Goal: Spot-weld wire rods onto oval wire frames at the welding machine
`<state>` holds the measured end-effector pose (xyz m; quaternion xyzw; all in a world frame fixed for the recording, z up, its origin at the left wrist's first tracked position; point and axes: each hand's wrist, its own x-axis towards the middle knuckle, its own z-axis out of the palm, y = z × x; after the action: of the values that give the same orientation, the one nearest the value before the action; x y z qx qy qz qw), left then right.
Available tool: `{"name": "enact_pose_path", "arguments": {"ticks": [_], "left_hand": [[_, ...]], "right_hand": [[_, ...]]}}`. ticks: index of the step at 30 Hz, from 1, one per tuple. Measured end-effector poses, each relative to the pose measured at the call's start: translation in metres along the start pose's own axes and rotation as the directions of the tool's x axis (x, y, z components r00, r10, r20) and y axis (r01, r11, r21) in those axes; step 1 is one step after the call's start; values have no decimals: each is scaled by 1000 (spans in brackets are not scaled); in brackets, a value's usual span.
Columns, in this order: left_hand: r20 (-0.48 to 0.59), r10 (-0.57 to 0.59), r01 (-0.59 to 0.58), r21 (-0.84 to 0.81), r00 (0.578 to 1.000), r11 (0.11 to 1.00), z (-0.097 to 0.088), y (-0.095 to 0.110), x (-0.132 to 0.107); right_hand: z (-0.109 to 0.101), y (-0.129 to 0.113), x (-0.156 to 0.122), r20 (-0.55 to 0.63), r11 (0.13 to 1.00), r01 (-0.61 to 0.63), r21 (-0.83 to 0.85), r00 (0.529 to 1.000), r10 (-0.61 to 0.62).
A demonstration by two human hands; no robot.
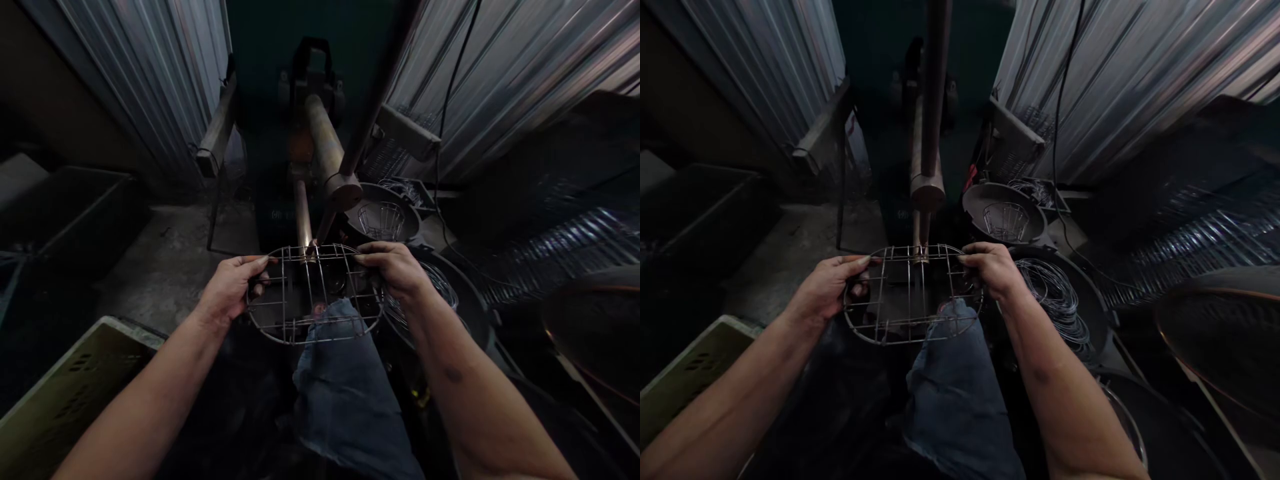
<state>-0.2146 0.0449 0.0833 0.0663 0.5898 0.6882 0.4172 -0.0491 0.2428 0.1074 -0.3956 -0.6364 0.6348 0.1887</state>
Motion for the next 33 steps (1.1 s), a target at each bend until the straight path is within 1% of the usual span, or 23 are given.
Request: {"name": "enact_pose_path", "arguments": {"ticks": [5,8,12,17,21,25,27,30,32,33], "left_hand": [[16,-26,26,-13,1000,1000,3,4,1],[7,-29,29,4,1000,1000,4,5,1],[1,-37,37,36,999,999,4,6,1],[-22,-33,34,36,999,999,7,8,-2],[-39,-35,37,44,999,998,10,11,-3],[-59,-37,41,69,998,997,10,12,-4],[-57,-22,26,65,998,998,9,10,-4],[-31,5,-2,72,1000,997,7,6,-3],[-6,49,-48,123,999,991,6,3,-2],[9,78,-79,175,997,981,6,2,-2]], "right_hand": [[-1,-2,2,-2,1000,-16,-16,1000,16],[-1,-2,2,11,1000,-25,-10,1000,25],[0,-2,1,-10,1000,-20,-4,1000,20],[1,-2,1,-5,1000,-8,-6,1000,8],[2,-2,1,-25,1000,-17,-23,1000,17],[3,-1,0,2,1000,-8,-18,1000,8],[3,0,-2,-5,1000,-1,-3,1000,1],[3,3,-7,-55,1000,30,8,998,-29],[1,7,-12,-91,998,57,16,994,-56],[1,10,-15,-106,997,68,24,992,-65]]}}
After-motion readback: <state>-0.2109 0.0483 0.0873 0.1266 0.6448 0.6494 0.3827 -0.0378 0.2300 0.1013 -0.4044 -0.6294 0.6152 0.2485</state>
